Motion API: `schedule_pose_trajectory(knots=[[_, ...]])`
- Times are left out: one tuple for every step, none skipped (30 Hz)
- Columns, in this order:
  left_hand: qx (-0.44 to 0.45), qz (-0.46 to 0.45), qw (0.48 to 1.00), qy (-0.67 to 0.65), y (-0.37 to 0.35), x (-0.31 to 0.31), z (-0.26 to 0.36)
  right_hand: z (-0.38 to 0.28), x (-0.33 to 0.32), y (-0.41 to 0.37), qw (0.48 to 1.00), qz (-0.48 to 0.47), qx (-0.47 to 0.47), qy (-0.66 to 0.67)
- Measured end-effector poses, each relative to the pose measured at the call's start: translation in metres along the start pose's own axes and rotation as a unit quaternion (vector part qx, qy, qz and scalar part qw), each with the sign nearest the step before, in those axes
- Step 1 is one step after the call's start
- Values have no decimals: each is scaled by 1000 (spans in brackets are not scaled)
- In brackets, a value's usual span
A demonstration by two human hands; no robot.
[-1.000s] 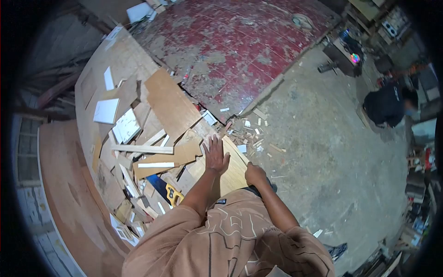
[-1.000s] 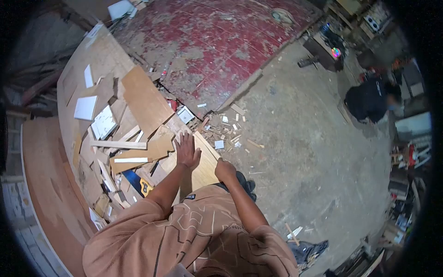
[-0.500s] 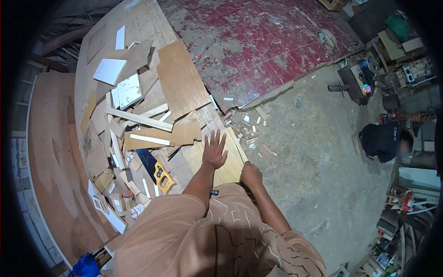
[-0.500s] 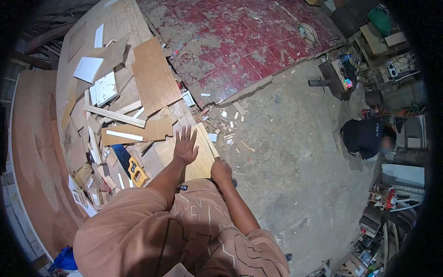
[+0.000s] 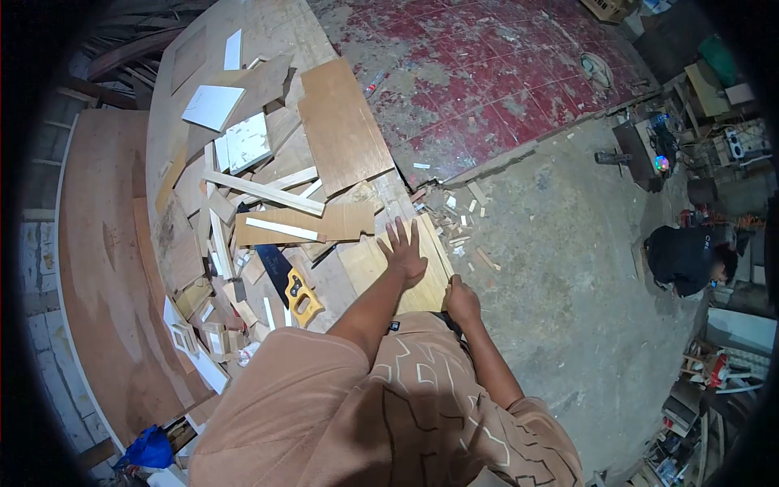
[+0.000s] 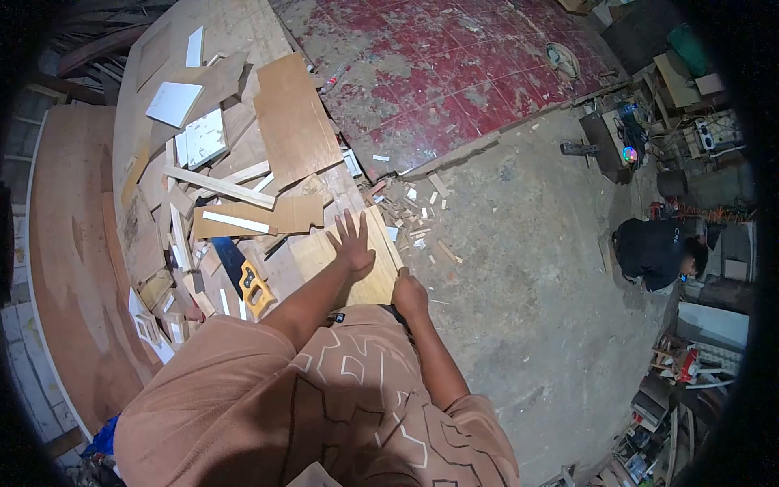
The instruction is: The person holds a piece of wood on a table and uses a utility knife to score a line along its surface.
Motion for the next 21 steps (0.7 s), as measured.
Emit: schedule_pose_trajectory(knots=[[1,0,1000,1,3,-2,-1,-1,-2,-1,1000,18,-5,12],[-2,-39,999,14,3,2,-2,0,-2,-3,999,25,7,19],[-3,-78,997,27,3,1,0,2,-1,-2,999,27,11,19],[-6,-93,995,38,7,6,-2,2,0,0,999,29,2,16],[-3,-99,994,39,6,8,-3,3,2,-1,999,29,-6,12],[1,-108,993,39,4,7,-3,3,0,0,1000,29,0,12],[5,-115,993,38,5,4,-1,1,-1,4,1000,28,-9,-2],[2,-121,992,26,5,3,-1,-1,-2,6,999,26,-18,-15],[5,-125,992,26,3,-2,6,-2,-4,7,999,26,-14,-16],[-34,-142,989,15,-3,-12,11,-5,-6,7,999,16,1,-32],[-73,-158,985,5,-4,-15,12,-9,-8,8,999,6,16,-49],[-94,-158,983,-4,-1,-13,13,-17,-11,10,999,7,21,-49],[-91,-163,982,-4,-1,-10,14,-24,-11,11,997,-5,36,-69],[-92,-162,983,-5,-1,-8,13,-30,-12,11,995,-17,50,-89],[-93,-158,983,-5,0,-9,11,-33,-13,14,995,-19,52,-89],[-76,-153,985,-14,-2,-12,11,-37,-15,17,994,-22,51,-97],[-75,-154,985,-13,-4,-14,11,-39,-17,21,993,-25,49,-105],[-69,-149,986,-16,-6,-16,12,-37,-18,25,993,-24,51,-104],[-63,-145,987,-19,-6,-17,13,-35,-19,28,992,-11,43,-117],[-64,-147,987,-18,-5,-16,12,-33,-20,30,991,0,33,-129],[-63,-151,986,-17,-5,-15,11,-34,-22,30,991,-3,33,-127]])
Point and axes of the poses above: each hand's wrist, its own y-axis towards the middle knuckle, its own x-axis out of the palm, z = x × y, the point moved 5 cm from there along y, towards the middle knuckle, and after that the axes turned 4 degrees about z, right-handed, at the moved point
